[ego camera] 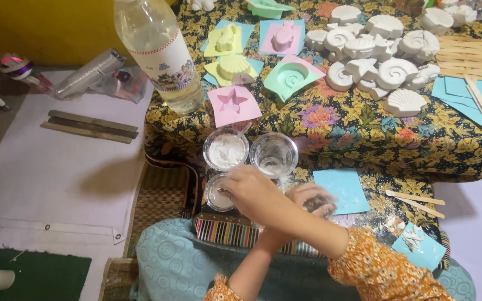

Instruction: Mixing a white substance with water and pouring it into a silicone mold.

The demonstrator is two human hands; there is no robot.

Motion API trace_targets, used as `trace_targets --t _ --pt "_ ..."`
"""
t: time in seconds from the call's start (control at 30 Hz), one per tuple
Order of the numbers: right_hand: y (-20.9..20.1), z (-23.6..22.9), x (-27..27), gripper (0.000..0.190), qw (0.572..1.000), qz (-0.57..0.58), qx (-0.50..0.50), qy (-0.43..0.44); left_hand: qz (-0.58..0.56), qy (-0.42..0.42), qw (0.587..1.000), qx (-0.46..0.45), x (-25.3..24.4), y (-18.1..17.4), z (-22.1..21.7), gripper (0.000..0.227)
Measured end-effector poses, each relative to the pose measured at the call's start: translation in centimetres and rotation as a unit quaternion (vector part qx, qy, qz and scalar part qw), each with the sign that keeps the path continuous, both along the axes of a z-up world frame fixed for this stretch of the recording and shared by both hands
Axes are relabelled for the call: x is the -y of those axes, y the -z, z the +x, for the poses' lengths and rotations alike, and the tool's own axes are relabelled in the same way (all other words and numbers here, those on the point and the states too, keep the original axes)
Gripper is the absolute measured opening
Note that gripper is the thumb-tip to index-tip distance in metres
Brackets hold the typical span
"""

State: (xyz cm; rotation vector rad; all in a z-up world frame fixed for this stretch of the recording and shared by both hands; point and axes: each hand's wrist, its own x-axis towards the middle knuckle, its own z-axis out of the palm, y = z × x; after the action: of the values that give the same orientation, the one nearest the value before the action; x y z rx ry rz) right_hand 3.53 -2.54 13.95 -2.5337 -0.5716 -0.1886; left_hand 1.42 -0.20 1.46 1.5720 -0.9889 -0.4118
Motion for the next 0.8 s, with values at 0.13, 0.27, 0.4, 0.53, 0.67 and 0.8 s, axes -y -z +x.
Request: trace_targets --t 0.13,0.27,0.4,0.53,0.67,0.8 --pt "0.7 -0.7 0.9 0.014 0.992 0.031 0.125 -0.003 -0.02 -0.027 0.998 -0.057 -0.1 0.6 -0.1 0.014" --pt "3.0 -0.6 1.9 0.008 0.995 0.056 0.088 -0.003 -0.022 -0.043 0.996 -0.075 -0.4 0.9 -0.5 0.014" --pt "4.1 -0.7 2.2 0.018 0.987 0.138 0.0 0.077 -0.029 -0.086 0.99 -0.107 -0.5 1.0 -0.7 0.013" --pt "4.1 -0.2 2.8 0.019 0.94 0.284 -0.061 0.18 -0.037 -0.128 0.981 -0.138 -0.5 0.9 -0.9 0.013" --pt "3.8 -0.1 3.3 0.019 0.927 0.306 -0.025 0.213 -0.044 -0.153 0.975 -0.158 -0.3 0.8 -1.1 0.014" --pt "3.4 0.2 4.3 0.013 0.878 0.413 -0.031 0.239 -0.051 -0.195 0.961 -0.189 -0.6 0.6 -1.2 0.014"
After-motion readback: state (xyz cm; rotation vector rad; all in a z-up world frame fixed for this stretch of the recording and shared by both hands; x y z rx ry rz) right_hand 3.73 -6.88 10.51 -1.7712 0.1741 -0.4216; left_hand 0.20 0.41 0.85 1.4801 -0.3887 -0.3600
